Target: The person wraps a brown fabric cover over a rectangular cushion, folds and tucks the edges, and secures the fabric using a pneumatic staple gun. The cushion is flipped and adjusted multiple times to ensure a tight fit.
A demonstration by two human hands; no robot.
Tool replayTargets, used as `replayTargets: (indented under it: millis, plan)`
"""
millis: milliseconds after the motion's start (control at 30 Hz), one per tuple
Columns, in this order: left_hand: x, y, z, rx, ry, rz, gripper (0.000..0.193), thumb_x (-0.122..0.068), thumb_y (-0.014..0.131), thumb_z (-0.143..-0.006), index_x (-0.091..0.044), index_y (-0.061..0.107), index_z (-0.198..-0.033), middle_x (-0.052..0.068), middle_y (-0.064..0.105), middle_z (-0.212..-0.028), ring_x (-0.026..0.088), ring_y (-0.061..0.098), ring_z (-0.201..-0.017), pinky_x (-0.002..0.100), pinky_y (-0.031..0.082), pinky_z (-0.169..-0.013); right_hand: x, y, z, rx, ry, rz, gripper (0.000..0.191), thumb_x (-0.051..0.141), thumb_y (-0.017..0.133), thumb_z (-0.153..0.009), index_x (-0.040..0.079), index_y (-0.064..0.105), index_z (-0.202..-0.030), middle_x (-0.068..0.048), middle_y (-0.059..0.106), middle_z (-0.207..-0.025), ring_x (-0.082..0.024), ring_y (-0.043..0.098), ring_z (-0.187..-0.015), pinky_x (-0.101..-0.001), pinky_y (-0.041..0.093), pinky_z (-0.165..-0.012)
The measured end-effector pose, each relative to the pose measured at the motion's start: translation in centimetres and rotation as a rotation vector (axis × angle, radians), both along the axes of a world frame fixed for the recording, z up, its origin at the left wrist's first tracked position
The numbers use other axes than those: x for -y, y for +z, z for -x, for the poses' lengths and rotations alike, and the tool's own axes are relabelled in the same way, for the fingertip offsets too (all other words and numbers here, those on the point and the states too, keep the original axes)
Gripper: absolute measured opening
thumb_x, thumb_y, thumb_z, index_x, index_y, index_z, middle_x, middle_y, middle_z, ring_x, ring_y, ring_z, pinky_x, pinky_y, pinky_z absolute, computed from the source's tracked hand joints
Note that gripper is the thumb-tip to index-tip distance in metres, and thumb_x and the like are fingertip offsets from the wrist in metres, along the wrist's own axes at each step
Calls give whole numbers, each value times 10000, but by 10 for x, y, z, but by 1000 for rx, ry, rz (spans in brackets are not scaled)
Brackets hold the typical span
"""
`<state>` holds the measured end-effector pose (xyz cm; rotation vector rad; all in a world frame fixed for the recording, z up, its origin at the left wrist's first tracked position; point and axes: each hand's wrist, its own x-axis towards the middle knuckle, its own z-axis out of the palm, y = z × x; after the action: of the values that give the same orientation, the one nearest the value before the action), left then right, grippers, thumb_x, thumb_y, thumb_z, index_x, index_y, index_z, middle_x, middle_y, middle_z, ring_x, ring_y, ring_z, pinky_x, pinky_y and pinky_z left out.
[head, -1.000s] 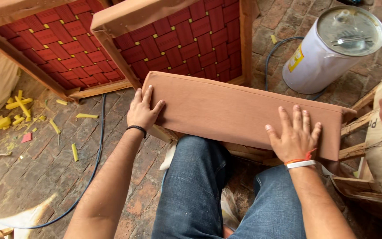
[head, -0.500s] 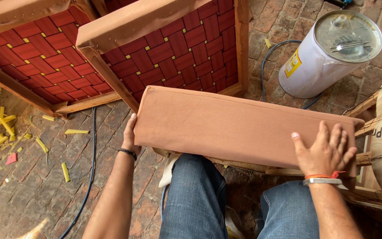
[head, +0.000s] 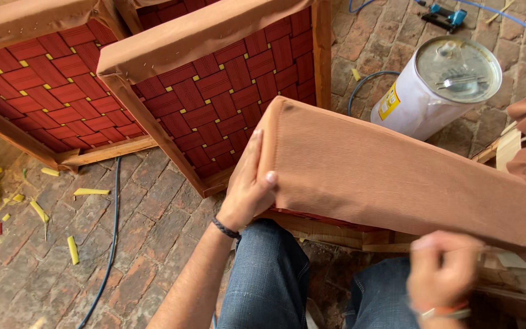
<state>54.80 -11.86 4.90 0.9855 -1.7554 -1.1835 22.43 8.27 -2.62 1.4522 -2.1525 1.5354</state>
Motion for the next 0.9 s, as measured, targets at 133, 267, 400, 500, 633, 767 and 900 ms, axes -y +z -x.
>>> replayTargets:
  millis: [133,267,400,500,633,767,900]
  plan:
    - [-1,10,17,82,14,-7,1129,-770,451,-880,-19,112,-1651,248,77,-1737,346,53,-1625,452,112,-1292,35,15,-121,210,571,-320,577,316,856,-770,50,683,-1252,-146,756,-1189,-243,735,-1107,-340,562,-958]
    - [1,8,12,106,3,3,1107,-755,461,-898,-9,133,-1646,239,88,-1755,332,47,-1647,451,95,-1322,107,23,-183,407,720,-535,951,379,890,-748,-4,400,-1467,-193,603,-1392,-274,611,-1257,-361,501,-1022]
    - [6,16,1,66,-44,-59,1115,-744,455,-898,0,84,-1642,243,20,-1738,330,-10,-1624,461,62,-1298,141,20,-223,733,737,-329,770,296,807,-821,-3,426,-1420,-146,658,-1332,-222,662,-1211,-321,569,-968]
    - [18,27,-2,47,-101,-95,1112,-734,462,-896,-8,67,-1640,238,-14,-1726,326,-29,-1604,464,67,-1278,156,28,-231,582,584,-202,543,209,809,-870,-15,559,-1296,-139,716,-1216,-211,710,-1119,-312,592,-919]
    - [46,30,-24,-39,-356,-95,992,-692,474,-939,-68,192,-1657,201,83,-1745,328,44,-1625,474,90,-1287,168,69,-201,728,327,-296,342,68,769,-847,-27,678,-1162,-158,749,-1017,-206,707,-793,-319,575,-621]
    - [70,-4,-102,307,-97,-104,804,-612,532,-899,-181,406,-1566,132,392,-1634,302,357,-1511,435,279,-1222,164,131,-154,969,362,40,452,115,790,-865,68,653,-1294,-106,743,-1078,-192,753,-792,-337,649,-642]
    - [65,-74,-199,332,389,-451,928,-643,577,-922,-83,272,-1596,181,303,-1642,308,298,-1521,422,272,-1220,150,166,-135,1053,380,115,413,239,676,-951,103,599,-1333,-140,731,-1068,-325,746,-847,-411,626,-648]
